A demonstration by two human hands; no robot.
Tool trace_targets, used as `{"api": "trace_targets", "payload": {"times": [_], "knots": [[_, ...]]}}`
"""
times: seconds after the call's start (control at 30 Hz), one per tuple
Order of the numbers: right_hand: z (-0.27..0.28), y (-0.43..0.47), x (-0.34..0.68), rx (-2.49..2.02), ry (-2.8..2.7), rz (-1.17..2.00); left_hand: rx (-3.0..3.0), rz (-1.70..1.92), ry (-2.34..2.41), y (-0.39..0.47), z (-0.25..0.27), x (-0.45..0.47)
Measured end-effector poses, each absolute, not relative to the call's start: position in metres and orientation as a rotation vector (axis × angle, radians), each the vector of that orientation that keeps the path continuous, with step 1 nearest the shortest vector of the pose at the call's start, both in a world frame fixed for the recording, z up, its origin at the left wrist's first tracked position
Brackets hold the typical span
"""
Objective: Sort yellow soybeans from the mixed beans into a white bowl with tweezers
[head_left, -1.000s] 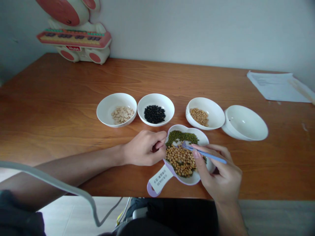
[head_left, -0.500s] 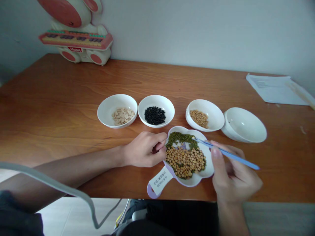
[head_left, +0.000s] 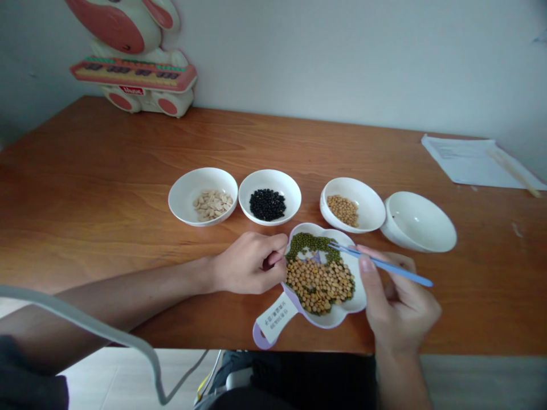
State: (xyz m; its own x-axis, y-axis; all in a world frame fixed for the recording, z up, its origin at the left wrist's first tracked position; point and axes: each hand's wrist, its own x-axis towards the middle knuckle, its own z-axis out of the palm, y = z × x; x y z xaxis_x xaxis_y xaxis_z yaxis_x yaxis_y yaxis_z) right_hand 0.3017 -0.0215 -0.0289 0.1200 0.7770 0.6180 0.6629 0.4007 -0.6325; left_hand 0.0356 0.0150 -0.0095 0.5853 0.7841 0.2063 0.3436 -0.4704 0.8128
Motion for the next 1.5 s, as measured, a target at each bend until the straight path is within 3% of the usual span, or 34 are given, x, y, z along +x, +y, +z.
{"api": "trace_targets", "payload": {"times": [0.2, 1.5], "knots": [[-0.0247, -0.0272, 0.3032, -1.221, -1.884, 0.095, 2.060, 0.732, 0.902, 0.0142, -0.0084, 0.0357], [-0.0240, -0.0238, 0.2989, -1.243, -1.927, 0.140, 2.057, 0.736, 0.891, 0.0150, -0.0072, 0.0363]]}}
